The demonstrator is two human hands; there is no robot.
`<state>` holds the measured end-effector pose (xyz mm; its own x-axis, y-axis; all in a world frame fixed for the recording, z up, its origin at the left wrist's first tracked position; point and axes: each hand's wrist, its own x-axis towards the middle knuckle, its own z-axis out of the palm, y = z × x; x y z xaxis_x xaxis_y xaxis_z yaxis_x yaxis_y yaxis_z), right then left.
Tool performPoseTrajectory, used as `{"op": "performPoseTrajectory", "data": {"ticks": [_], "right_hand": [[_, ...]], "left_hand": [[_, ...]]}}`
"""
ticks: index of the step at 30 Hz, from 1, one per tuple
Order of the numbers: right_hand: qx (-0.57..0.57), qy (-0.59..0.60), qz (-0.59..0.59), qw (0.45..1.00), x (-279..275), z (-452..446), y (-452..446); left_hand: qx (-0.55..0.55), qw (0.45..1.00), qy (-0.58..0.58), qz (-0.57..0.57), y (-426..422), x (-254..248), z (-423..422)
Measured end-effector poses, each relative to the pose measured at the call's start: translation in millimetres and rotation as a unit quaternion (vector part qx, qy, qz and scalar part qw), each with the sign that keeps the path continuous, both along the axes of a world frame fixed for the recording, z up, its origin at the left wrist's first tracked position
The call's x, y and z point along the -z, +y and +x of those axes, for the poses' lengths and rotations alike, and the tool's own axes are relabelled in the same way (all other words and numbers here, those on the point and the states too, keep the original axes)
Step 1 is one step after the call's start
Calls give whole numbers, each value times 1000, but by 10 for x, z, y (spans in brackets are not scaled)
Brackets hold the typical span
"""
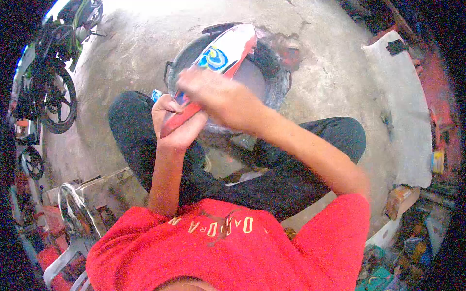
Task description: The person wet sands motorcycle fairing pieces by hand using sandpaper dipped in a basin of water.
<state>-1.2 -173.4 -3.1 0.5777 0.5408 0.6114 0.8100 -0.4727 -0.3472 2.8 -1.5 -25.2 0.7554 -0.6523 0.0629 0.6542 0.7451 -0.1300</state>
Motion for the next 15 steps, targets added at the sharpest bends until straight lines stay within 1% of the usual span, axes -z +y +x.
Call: {"op": "performPoseTrajectory", "data": {"ticks": [1,2,3,4,5,6,8,9,10,12,13,14,15], "right_hand": [[-28,-4,6,1000,16,17,9],[-56,-7,14,998,50,42,8],[-18,24,25,999,119,140,-53],[21,52,33,998,159,284,-154],[105,71,29,991,187,386,-253],[199,208,0,958,22,377,-271],[75,67,-2,995,154,287,-241],[-4,5,-24,1000,30,155,-140],[-45,4,-20,999,-26,26,-24],[-69,-3,-8,998,49,149,-90],[0,56,15,998,114,231,-159],[68,110,34,991,144,341,-260],[154,210,5,965,97,424,-359]], "left_hand": [[9,997,-51,-60,-11,77,41],[12,997,-32,-69,0,133,28],[16,997,-12,-78,-7,95,10],[-22,993,61,100,-50,-206,-65],[-7,992,50,115,-52,-246,-71],[9,991,40,130,-49,-267,-73],[-5,997,26,78,-29,-187,-37],[-15,998,21,52,-21,-105,-32],[-7,1000,-18,-1,-26,4,-8],[13,990,-95,-103,-22,191,50],[-12,996,68,55,-21,-126,-49],[-5,995,61,79,-25,-222,-64],[1,993,55,102,-32,-284,-76]]}}
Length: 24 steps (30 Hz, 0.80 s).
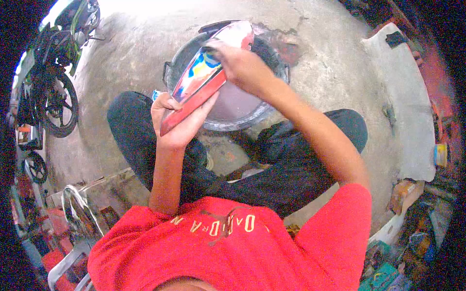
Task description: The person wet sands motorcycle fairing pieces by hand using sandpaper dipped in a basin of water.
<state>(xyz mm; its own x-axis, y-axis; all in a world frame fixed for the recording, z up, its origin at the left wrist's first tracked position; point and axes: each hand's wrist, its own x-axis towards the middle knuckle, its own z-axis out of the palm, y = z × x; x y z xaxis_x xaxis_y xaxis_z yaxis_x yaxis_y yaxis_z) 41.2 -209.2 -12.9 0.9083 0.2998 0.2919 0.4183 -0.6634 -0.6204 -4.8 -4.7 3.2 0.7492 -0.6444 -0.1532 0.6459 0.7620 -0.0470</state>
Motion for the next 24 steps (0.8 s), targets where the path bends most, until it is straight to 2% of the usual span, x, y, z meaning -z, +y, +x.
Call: {"op": "performPoseTrajectory", "data": {"ticks": [2,3,4,5,7,9,10,11,13,15,16,17,19,20,21,23,24], "right_hand": [[-43,-75,12,996,72,-70,27],[-66,-113,17,991,85,-120,58],[-158,-177,-14,971,-37,-241,120],[-229,-176,-2,957,-117,-335,220],[-233,-174,23,956,-66,-323,263],[-169,-79,118,975,94,-74,188],[-55,-124,58,989,62,-65,95],[6,-82,-5,997,35,-29,37],[-20,-78,23,996,-35,-208,156],[-181,-207,14,961,-106,-328,330],[-215,-191,3,958,-175,-405,379],[-182,-173,13,968,-106,-342,343],[-114,-138,29,983,59,-63,113],[-37,-82,4,996,50,19,0],[-3,-86,-72,994,-35,56,-53],[-41,-81,-11,996,-44,-130,30],[-117,-142,8,983,34,-172,88]], "left_hand": [[9,1000,20,1,15,17,1],[12,998,-7,-64,21,83,33],[14,991,-31,-127,30,180,58],[16,980,-55,-189,46,327,93],[15,978,-59,-200,49,359,115],[-15,997,35,-67,10,75,14],[-10,1000,16,-7,2,20,-1],[-12,1000,18,-18,-4,20,-10],[-18,999,20,-38,-12,52,4],[26,964,-72,-254,34,625,155],[24,964,-67,-255,47,640,144],[23,964,-61,-257,59,653,135],[-18,997,50,-53,4,81,-6],[-9,999,28,-14,7,37,-17],[-12,1000,23,-17,9,34,-27],[-15,1000,9,-23,3,52,1],[-6,993,-31,-113,5,206,49]]}}
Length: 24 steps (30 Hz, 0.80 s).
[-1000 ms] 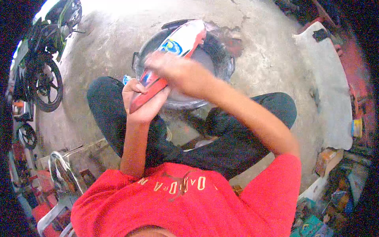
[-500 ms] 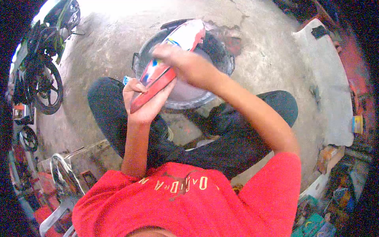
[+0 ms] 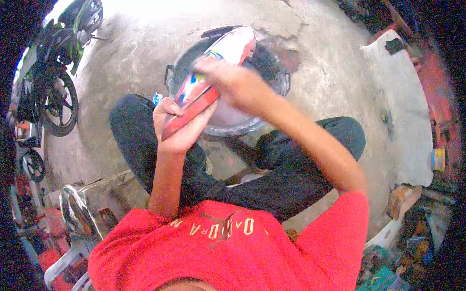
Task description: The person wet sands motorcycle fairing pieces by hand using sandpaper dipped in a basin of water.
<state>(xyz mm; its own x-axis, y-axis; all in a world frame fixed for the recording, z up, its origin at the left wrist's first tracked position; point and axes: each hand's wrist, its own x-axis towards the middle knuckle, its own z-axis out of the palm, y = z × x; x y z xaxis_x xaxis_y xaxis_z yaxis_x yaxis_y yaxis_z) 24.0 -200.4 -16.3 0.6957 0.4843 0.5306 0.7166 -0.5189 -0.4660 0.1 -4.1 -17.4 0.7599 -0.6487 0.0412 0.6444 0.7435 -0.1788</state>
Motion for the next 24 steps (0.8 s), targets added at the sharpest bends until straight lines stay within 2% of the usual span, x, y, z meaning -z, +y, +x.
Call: {"op": "performPoseTrajectory", "data": {"ticks": [1,3,5,7,9,10,11,12,13,14,15,16,17,19,20,22,23,24], "right_hand": [[-55,-23,-6,998,-164,-154,130],[-94,-52,-19,994,-196,-227,228],[-46,-68,-23,996,51,45,-21],[128,83,28,988,-13,112,-136],[141,98,0,985,-5,-12,-86],[41,34,6,999,-58,-94,-20],[-60,-26,14,998,-121,-217,65],[-110,-59,-10,992,-215,-319,144],[-106,-71,-11,992,-167,-310,156],[-75,-45,5,996,-15,-207,70],[-41,-21,21,999,113,-57,-38],[56,0,32,998,69,26,-54],[155,96,29,983,11,42,-77],[141,139,-1,980,-134,-45,-39],[58,76,5,995,-169,-112,10],[-86,-24,13,996,-245,-246,158],[-102,-43,5,994,-253,-245,173],[-69,-59,-12,996,-156,-161,111]], "left_hand": [[6,995,-40,-89,-9,145,49],[-9,996,-39,-81,14,274,45],[-44,992,43,111,-40,-174,-58],[-10,993,52,109,-26,-207,-65],[-10,993,46,112,-25,-212,-48],[-16,993,45,110,-2,-135,-28],[-1,999,24,37,40,58,-7],[15,999,1,-35,34,91,38],[30,994,-21,-107,37,110,57],[11,999,17,-29,52,116,33],[-16,996,47,69,3,-95,-25],[-5,994,28,103,6,-149,-39],[4,991,9,136,5,-175,-44],[-4,993,35,116,6,-172,-41],[-10,993,48,105,9,-147,-33],[24,998,14,-57,42,136,57],[10,1000,11,-27,63,223,47],[-4,1000,9,4,46,124,29]]}}
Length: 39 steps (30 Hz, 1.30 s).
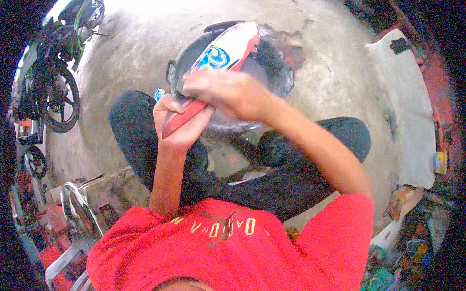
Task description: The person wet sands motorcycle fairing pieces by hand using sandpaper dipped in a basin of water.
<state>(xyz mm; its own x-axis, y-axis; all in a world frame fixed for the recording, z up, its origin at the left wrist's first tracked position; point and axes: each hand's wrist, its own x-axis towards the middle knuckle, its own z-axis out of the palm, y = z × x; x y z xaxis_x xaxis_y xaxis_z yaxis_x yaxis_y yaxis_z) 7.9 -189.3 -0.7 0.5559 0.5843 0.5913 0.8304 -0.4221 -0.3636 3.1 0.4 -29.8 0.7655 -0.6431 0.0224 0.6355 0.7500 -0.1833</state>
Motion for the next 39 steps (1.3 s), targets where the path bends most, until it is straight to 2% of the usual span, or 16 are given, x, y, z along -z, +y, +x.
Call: {"op": "performPoseTrajectory", "data": {"ticks": [1,3,5,7,9,11,13,15,17,20,23,25,27,30,35,39], "right_hand": [[37,-18,-16,999,82,130,-72],[205,160,0,966,51,277,-200],[217,178,-48,959,22,203,-181],[70,-6,-26,997,19,53,-19],[-19,-19,-15,1000,-54,-44,72],[43,-26,-26,998,122,189,-100],[235,163,-64,956,-29,291,-164],[236,222,-161,932,-234,176,-128],[81,-18,-46,995,32,96,-57],[22,6,-32,999,-90,-53,64],[154,46,-60,985,9,189,-201],[151,-34,-109,982,-18,208,-236],[118,4,-54,991,-99,-108,-57],[90,-66,-91,990,-142,-240,23],[198,-28,-81,976,62,110,-310],[92,-72,-67,991,-122,-218,57]], "left_hand": [[-7,997,40,66,-32,-212,-58],[18,992,29,122,-41,-302,-75],[14,994,38,103,-63,-309,-81],[21,999,19,18,-36,-185,-62],[41,990,-29,-135,30,156,-6],[-14,996,33,77,-60,-232,-75],[18,991,9,136,-57,-295,-87],[11,993,7,114,-53,-301,-103],[7,999,-40,13,-31,-124,-29],[18,992,-57,-108,27,97,23],[11,992,27,125,-38,-311,-70],[14,991,8,132,-38,-280,-57],[-4,993,-10,117,8,-133,-15],[-58,969,-40,237,-22,-232,-66],[16,990,-16,139,-62,-299,-86],[-13,994,-88,-57,20,172,10]]}}
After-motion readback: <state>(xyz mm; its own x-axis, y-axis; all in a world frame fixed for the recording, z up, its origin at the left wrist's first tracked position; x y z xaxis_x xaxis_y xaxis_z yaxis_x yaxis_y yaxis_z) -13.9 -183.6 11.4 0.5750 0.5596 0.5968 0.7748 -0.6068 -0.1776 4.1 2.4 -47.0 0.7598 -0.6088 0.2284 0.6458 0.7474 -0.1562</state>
